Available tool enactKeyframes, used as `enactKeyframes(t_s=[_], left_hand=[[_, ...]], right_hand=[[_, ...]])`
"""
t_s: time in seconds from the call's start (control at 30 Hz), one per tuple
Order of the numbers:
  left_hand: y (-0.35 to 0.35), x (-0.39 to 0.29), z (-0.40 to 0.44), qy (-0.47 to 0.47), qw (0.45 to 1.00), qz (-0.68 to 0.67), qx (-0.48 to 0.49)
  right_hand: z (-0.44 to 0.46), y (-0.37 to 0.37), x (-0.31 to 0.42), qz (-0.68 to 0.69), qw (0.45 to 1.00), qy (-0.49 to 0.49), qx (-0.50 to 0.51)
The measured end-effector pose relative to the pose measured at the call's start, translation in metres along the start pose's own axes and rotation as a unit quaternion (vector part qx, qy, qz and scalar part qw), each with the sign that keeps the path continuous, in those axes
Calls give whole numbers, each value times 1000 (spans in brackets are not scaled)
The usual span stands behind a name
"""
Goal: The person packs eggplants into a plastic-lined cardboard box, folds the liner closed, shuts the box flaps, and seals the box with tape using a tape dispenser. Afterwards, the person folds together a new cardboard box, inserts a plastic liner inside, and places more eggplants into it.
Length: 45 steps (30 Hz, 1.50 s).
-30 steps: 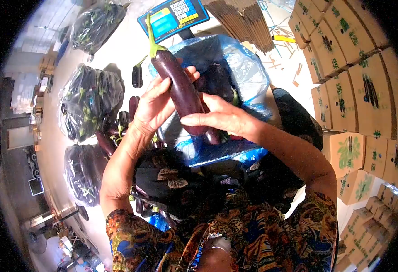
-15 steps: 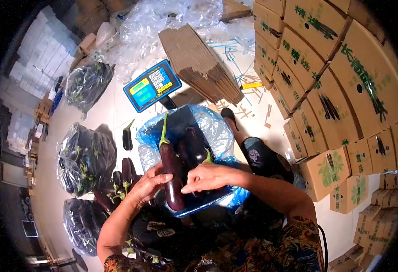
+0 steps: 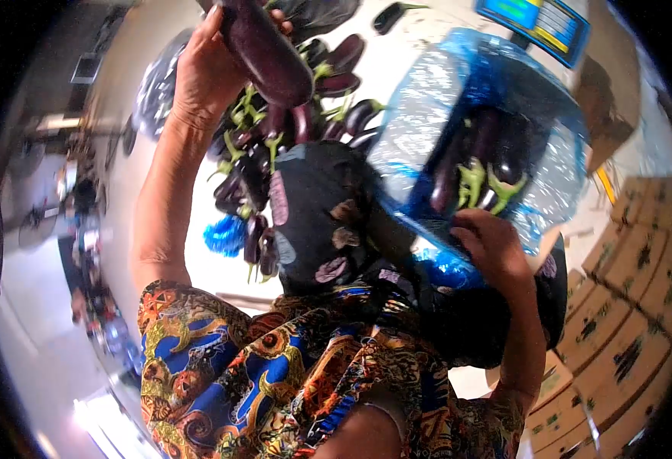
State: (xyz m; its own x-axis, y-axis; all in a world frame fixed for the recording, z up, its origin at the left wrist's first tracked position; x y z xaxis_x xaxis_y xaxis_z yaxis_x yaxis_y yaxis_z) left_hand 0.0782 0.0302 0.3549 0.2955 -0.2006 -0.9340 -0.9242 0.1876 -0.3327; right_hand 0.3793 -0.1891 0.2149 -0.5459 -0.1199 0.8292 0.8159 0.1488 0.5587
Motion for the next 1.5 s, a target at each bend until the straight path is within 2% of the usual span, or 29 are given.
enactKeyframes(t_s=[0.03, 0.07, 0.13, 0.2, 0.33, 0.47, 0.7, 0.83, 0.87, 0.97, 1.07, 1.13, 1.27, 1.37, 1.5], left_hand=[[14, -8, -21, -26, 999, -15, -27], [44, 1, -31, 12, 995, -101, -9], [73, 23, -42, 7, 987, -155, 32], [91, 47, -63, 28, 960, -276, 42], [115, 76, -93, 13, 950, -308, 51], [124, 91, -108, 46, 939, -337, 55], [126, 112, -123, 99, 947, -305, 5], [160, 121, -144, 136, 960, -209, -129], [172, 114, -155, 131, 968, -137, -164], [229, 117, -202, 147, 942, -51, -297], [235, 130, -240, 156, 943, -61, -287], [250, 148, -256, 147, 947, 1, -285], [278, 198, -281, 175, 933, -29, -314], [306, 212, -309, 143, 902, -12, -407], [351, 198, -395, 173, 818, 129, -534]], right_hand=[[-1, -2, -9, 70, 997, -44, 9], [0, -5, -14, 136, 986, -89, 18], [5, 7, -17, 42, 988, -142, 54], [7, 4, -16, 8, 988, -141, 64], [10, -2, -21, -3, 983, -162, 88], [15, -6, -22, -28, 984, -153, 87], [20, -3, -23, -61, 979, -171, 95], [17, -4, -33, -44, 981, -173, 80], [17, -4, -34, -41, 980, -179, 80], [18, -6, -26, -58, 977, -181, 93], [20, -10, -35, -42, 977, -182, 104], [20, -11, -47, -19, 973, -203, 107], [20, -10, -51, 25, 964, -250, 92], [18, -2, -68, 64, 963, -251, 68], [22, 8, -84, 88, 964, -248, 26]])
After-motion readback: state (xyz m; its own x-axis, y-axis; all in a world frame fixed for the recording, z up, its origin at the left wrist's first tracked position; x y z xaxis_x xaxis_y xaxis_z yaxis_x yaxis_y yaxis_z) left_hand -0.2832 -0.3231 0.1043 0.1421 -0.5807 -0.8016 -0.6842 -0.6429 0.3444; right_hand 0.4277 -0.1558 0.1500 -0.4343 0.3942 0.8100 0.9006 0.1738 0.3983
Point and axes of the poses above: each hand's wrist, its own z-axis towards the middle knuckle, its own y-axis out of the back of the hand, x = y × z, the point moved 7 cm from there along z, towards the middle knuckle, and after that the axes turned 6 degrees about -x, right-handed, at the moved point
